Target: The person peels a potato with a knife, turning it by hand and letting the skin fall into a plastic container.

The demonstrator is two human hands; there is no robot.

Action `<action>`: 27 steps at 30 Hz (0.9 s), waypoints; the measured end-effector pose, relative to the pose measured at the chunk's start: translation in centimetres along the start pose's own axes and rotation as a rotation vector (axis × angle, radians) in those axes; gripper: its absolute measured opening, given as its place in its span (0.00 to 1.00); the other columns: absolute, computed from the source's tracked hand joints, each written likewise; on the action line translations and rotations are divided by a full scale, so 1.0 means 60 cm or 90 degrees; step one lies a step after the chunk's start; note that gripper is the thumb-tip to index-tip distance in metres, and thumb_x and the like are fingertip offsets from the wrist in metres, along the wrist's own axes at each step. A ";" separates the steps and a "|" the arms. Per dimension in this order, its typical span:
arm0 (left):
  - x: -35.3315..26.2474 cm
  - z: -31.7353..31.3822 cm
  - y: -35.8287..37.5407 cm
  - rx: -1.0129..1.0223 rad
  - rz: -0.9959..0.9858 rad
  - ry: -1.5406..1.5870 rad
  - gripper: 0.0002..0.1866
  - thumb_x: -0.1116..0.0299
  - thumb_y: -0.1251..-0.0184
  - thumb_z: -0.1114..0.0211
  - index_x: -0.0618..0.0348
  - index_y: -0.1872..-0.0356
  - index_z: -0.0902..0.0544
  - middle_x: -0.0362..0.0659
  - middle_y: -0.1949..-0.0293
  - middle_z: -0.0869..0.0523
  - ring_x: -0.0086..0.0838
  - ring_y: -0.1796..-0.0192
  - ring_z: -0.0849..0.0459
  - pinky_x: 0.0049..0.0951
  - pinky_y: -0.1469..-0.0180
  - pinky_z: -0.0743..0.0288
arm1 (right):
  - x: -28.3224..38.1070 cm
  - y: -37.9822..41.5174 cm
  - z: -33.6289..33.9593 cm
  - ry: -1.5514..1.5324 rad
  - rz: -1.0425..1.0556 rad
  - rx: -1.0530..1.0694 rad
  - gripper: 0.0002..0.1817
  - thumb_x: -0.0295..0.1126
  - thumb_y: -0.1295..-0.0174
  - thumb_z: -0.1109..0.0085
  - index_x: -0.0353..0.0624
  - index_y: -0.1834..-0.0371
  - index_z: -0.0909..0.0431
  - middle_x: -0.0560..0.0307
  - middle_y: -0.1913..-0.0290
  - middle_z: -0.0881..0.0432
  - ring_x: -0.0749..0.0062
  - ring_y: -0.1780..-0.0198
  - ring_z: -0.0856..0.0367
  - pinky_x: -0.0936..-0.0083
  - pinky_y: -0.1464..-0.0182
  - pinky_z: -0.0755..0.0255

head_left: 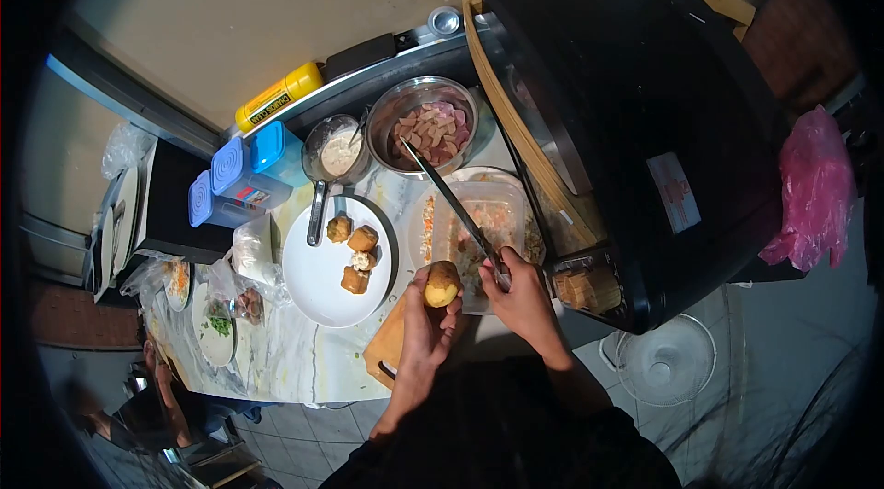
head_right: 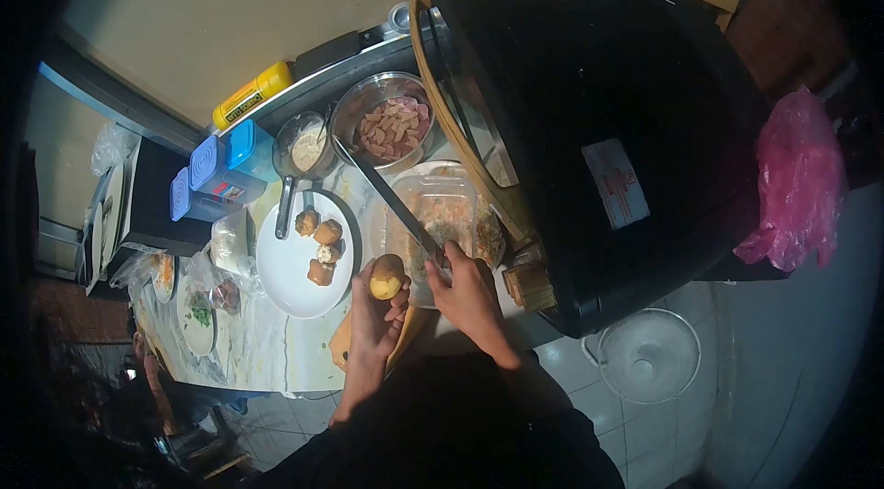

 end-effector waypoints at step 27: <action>-0.001 -0.004 -0.018 -0.036 -0.005 0.024 0.21 0.47 0.30 0.49 0.56 0.54 0.27 0.42 0.69 0.21 0.17 0.80 0.29 0.13 0.84 0.40 | 0.010 -0.024 -0.001 0.026 0.012 0.029 0.10 0.28 0.37 0.41 0.33 0.70 0.30 0.46 0.78 0.25 0.63 0.79 0.28 0.70 0.73 0.34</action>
Point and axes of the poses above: each hand's wrist, its own y-axis away from the middle knuckle, its own z-axis out of the back of the hand, x = y × z, the point moved 4 cm from there along -y, towards the middle knuckle
